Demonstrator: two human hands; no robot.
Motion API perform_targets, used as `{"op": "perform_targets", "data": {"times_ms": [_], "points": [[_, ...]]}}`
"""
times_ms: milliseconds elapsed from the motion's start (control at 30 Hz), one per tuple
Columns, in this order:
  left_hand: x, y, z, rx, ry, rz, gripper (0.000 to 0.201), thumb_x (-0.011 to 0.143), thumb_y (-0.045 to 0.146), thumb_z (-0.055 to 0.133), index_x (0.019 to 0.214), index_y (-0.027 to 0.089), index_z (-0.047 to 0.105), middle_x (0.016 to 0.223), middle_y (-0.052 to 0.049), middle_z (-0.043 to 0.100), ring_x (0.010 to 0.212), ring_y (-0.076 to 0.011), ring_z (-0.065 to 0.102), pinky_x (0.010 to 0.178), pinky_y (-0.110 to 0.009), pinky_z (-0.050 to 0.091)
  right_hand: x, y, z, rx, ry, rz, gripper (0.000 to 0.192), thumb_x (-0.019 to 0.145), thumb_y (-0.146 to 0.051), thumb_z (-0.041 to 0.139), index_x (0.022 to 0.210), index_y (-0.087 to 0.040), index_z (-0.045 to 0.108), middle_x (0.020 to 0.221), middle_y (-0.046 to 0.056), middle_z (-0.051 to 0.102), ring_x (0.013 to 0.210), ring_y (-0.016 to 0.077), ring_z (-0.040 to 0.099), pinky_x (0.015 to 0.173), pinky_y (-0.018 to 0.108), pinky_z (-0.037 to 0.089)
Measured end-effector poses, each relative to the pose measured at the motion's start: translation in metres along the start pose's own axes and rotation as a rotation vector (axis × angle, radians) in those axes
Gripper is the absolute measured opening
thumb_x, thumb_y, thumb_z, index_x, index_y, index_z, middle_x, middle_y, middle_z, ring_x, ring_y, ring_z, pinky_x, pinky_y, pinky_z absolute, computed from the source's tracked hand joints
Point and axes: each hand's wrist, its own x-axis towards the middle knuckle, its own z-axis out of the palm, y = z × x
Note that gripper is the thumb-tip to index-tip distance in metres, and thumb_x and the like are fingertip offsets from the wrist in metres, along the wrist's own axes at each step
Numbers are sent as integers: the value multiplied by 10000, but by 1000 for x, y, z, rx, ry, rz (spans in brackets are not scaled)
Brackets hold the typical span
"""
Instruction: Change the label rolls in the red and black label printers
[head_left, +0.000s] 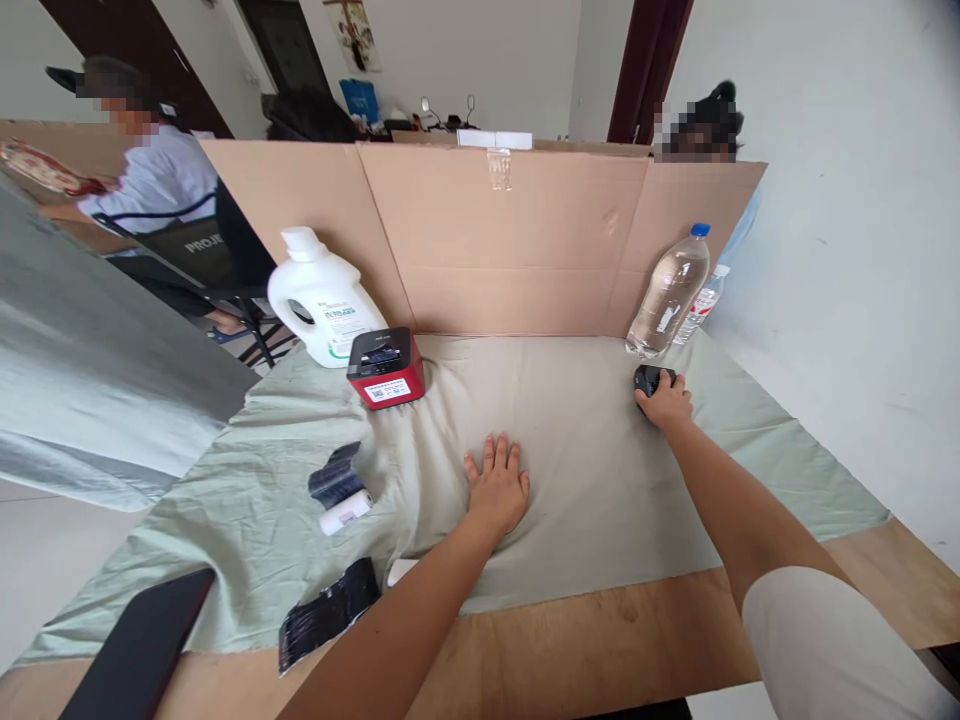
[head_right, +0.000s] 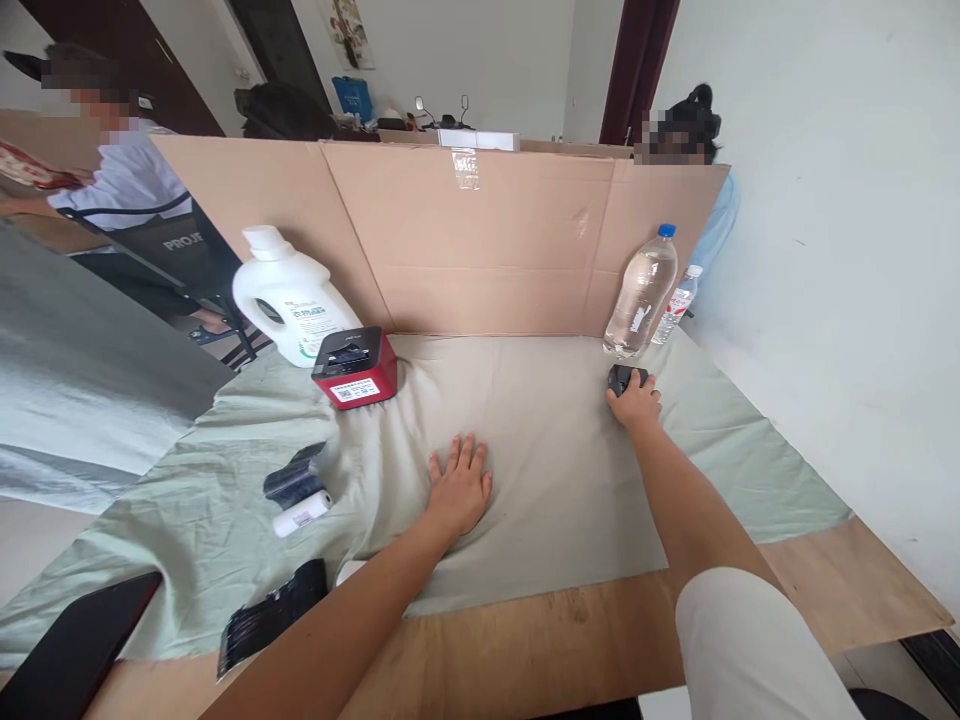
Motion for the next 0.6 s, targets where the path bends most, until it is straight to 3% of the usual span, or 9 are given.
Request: {"op": "perform_targets", "data": {"times_ms": [100, 167, 267, 333, 400, 467, 533, 600], "points": [[0, 0, -3, -80, -30, -18, 600, 915, 335, 346, 1482, 140, 353, 1604, -139, 164, 1489, -352, 51, 1123, -666, -29, -7, -4, 2, -68, -3, -7, 783, 871, -537, 453, 1503, -128, 236, 1580, 236, 127, 1402, 453, 241, 1080, 603, 252], [5, -5, -12, -194, -116, -3, 626, 860, 357, 484, 1448, 156, 411, 1597, -152, 187, 1483, -378, 66, 1122, -668, -11, -12, -19, 1, -147, 62, -67, 787, 885, -509, 461, 1500, -74, 231, 1582, 258, 108, 1447, 457, 104, 1111, 633, 148], [24, -33, -44, -503, -221, 36, 578, 757, 336, 644, 1314, 204, 563, 1516, -156, 389, 1416, -374, 307, 1149, -563, 178, -25, -65, 3, -132, 105, -311, 744, 889, -428, 488, 1480, -36, 265, 1584, 252, 133, 1473, 413, 53, 1144, 607, 101], [41, -65, -75, -710, -92, -62, 433, 766, 320, 647, 1187, 220, 638, 1389, -139, 538, 1289, -328, 482, 1117, -458, 302, -41, -109, 10, 29, -20, -476, 719, 855, -386, 546, 1455, -53, 331, 1581, 237, 177, 1475, 393, 109, 1162, 582, 114], [60, -106, -107, -800, 228, -262, 330, 780, 299, 636, 1096, 205, 658, 1286, -131, 595, 1234, -315, 512, 1097, -424, 332, -64, -160, 21, 284, -222, -577, 733, 792, -372, 630, 1433, -112, 390, 1580, 202, 216, 1474, 378, 147, 1179, 568, 115], [75, -149, -134, -802, 541, -416, 330, 824, 282, 588, 1137, 183, 618, 1326, -133, 547, 1325, -299, 412, 1139, -403, 263, -89, -211, 37, 500, -406, -655, 745, 739, -364, 686, 1415, -184, 428, 1574, 146, 270, 1475, 340, 180, 1198, 534, 133], [85, -188, -151, -887, 657, -586, 386, 867, 290, 546, 1233, 167, 551, 1419, -141, 458, 1391, -281, 319, 1160, -397, 217, -112, -259, 56, 577, -489, -700, 748, 721, -353, 704, 1408, -221, 441, 1555, 105, 329, 1457, 291, 266, 1205, 463, 192], [91, -216, -157, -976, 640, -680, 421, 900, 315, 512, 1292, 163, 504, 1462, -148, 417, 1394, -283, 323, 1145, -418, 254, -130, -299, 74, 648, -558, -706, 779, 725, -368, 701, 1431, -222, 408, 1544, 100, 353, 1437, 287, 316, 1189, 457, 247]]}}
